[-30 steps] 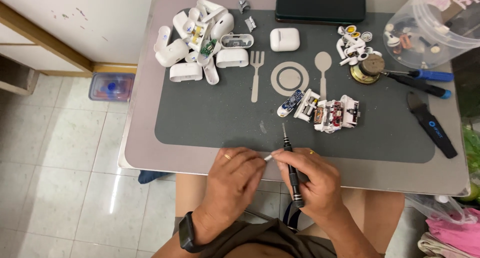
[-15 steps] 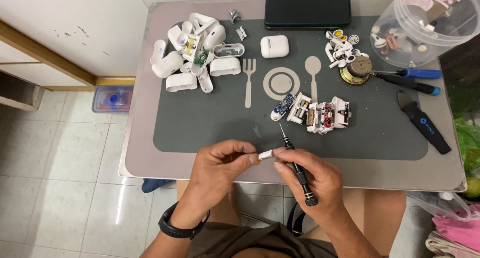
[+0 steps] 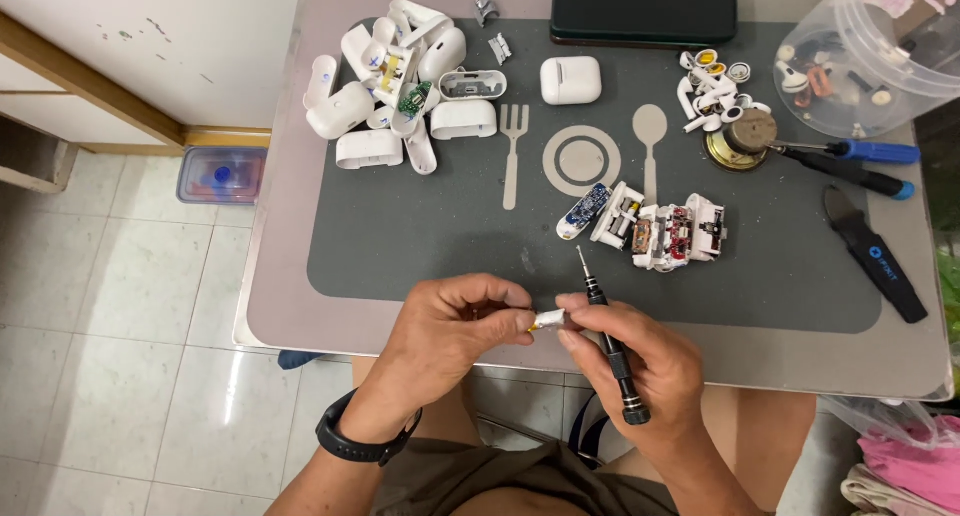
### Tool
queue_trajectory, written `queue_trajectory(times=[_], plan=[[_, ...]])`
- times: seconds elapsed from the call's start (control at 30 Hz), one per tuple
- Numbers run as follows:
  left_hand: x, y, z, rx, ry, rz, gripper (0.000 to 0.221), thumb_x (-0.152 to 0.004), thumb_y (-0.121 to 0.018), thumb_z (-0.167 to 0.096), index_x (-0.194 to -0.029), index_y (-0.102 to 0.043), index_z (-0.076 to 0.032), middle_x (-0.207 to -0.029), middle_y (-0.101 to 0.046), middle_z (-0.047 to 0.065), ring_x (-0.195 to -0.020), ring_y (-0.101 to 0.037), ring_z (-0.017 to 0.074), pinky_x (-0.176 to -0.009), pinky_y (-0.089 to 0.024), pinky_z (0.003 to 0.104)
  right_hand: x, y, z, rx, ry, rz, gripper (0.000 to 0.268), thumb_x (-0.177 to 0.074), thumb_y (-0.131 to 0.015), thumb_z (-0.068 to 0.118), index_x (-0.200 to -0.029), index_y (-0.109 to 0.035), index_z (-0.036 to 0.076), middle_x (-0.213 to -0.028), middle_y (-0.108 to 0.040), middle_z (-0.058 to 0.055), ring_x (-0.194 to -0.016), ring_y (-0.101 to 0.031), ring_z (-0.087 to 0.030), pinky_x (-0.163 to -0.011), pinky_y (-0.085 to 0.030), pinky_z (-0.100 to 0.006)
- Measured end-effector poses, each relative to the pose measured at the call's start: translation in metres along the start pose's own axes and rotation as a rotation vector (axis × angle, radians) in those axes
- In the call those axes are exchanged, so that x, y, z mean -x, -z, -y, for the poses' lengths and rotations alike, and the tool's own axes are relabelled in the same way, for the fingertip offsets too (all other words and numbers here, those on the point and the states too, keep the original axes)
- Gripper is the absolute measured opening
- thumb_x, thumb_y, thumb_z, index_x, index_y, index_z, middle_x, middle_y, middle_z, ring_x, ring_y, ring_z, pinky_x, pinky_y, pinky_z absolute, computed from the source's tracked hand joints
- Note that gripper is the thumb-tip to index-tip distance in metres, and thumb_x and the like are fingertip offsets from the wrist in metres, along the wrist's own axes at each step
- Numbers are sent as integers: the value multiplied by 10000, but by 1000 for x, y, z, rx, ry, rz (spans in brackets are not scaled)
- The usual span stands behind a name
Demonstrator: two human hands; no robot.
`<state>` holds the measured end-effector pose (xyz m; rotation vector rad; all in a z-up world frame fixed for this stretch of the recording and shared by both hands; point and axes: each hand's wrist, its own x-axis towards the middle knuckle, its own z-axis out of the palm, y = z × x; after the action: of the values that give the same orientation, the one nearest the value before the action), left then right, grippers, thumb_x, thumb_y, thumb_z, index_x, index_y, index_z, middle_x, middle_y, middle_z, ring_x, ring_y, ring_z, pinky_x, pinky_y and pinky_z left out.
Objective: Disassembling and inspecting small electronic components using a precision screwdriver
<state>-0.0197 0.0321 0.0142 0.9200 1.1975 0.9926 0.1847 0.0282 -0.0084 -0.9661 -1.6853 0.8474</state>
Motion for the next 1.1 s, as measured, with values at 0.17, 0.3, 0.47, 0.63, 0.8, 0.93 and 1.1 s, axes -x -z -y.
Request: queue_trajectory(times=[0.17,0.3,0.47,0.63,0.8,0.93,1.1], plan=[[1,0,-1,8,-14,15,35,-853,-802,-31,-882,-783,-26,-771,-749,73,-729,-754,153,-715,-615,237,0,-2,-1,-9,-4,-18,279,-835,-771,-65,-1078,-672,29,-1167,-765,-189,-974,-785,-179,-941,-636,-261],[3,0,-7,-7,-15,33,45,-868,-792,-61,-898,-784,-29,-780,-748,64,-741,-746,143,-719,-609,237,-1,-2,0,78,48,7,267,-830,-791,-44,-1061,-689,44,-1123,-779,-156,-936,-792,-174,-925,-636,-263],[2,1,-2,-13,-13,32,29,-870,-795,-61,-888,-783,-41,-764,-746,52,-732,-724,118,-697,-567,218,1,-2,-5,110,65,18,259,-833,-796,-23,-1056,-689,55,-1117,-784,-138,-947,-794,-175,-936,-617,-272],[3,0,1,-3,-30,31,33,-885,-783,-65,-896,-777,-34,-757,-755,64,-730,-715,113,-691,-567,226,-2,-3,2,108,71,3,251,-829,-798,-44,-1046,-700,38,-1110,-782,-134,-924,-788,-163,-921,-627,-259],[3,-1,3,-8,-25,17,24,-884,-782,-57,-881,-775,-35,-757,-743,53,-725,-713,110,-688,-564,222,0,-3,-2,101,57,4,241,-833,-789,-34,-1045,-703,42,-1115,-781,-149,-944,-790,-179,-945,-620,-275],[4,-1,-1,-36,-25,5,23,-889,-776,-66,-886,-780,-44,-758,-757,57,-731,-713,108,-695,-559,229,-1,-5,0,86,62,-24,236,-820,-800,-42,-1027,-707,26,-1103,-780,-166,-944,-792,-185,-947,-629,-278],[7,1,0,-84,-140,58,25,-911,-770,-73,-889,-770,-62,-785,-741,16,-750,-639,84,-700,-503,234,-1,-2,-1,105,117,-34,267,-814,-813,-49,-1038,-706,48,-1085,-785,-151,-924,-804,-180,-911,-648,-266]])
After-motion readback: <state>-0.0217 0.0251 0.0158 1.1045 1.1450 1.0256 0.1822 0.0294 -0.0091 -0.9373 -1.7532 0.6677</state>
